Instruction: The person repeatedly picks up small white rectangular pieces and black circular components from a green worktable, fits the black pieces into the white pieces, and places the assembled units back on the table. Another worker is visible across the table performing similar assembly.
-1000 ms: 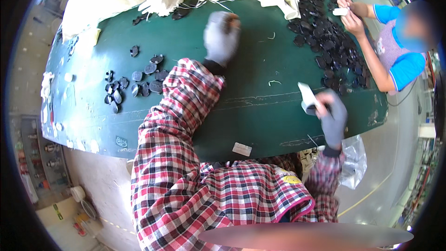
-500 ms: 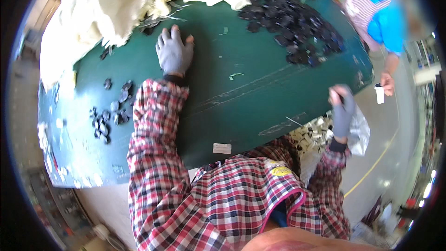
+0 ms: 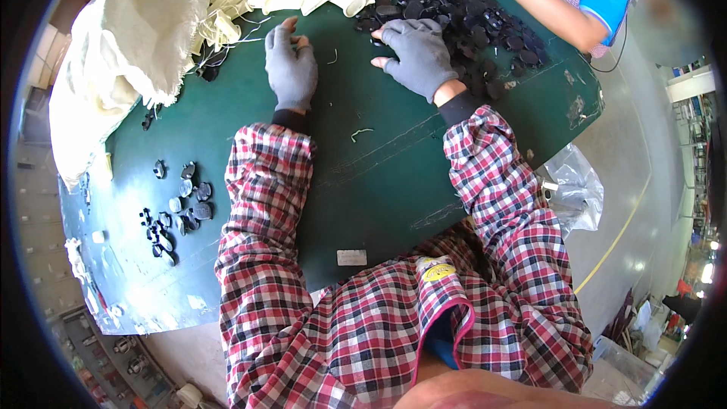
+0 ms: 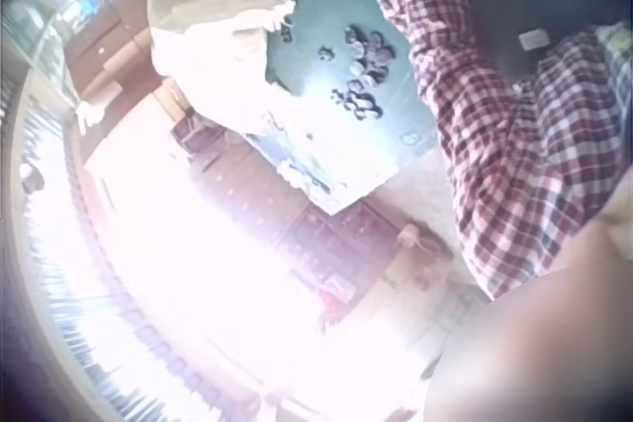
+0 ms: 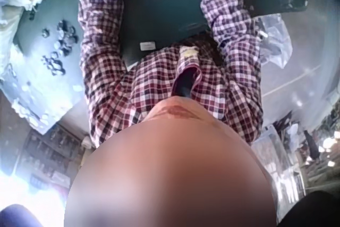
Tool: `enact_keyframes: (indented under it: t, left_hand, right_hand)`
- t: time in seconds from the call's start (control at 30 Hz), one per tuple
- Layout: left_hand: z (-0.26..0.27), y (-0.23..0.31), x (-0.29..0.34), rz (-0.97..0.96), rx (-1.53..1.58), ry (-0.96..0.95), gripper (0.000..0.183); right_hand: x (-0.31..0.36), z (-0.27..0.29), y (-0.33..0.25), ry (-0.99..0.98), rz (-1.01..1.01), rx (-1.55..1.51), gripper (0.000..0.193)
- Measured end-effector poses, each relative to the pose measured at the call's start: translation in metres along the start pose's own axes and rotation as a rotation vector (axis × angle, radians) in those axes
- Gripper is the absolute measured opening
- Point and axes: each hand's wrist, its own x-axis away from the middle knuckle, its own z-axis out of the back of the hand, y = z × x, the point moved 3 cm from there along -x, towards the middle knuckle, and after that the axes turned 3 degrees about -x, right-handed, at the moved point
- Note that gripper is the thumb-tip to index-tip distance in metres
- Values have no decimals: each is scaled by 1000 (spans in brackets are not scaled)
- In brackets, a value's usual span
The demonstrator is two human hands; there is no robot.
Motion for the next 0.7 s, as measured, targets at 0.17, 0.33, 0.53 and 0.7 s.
enact_keyframes:
  t: [0.17,0.33,0.53,0.7]
  left_hand:
    - [-40,25,-32,-193,-127,-55,46]
    - [-67,36,-39,-184,-314,-222,40]
    - [-45,17,-27,27,-164,-117,28]
    - [-1,15,15,24,66,-68,20]
  right_hand:
    - [-2,13,-4,-118,-91,52,25]
    - [2,23,-11,203,-253,-699,7]
    - [11,17,-27,2,-402,-1494,20]
    - [12,0,-36,-82,-393,-1544,17]
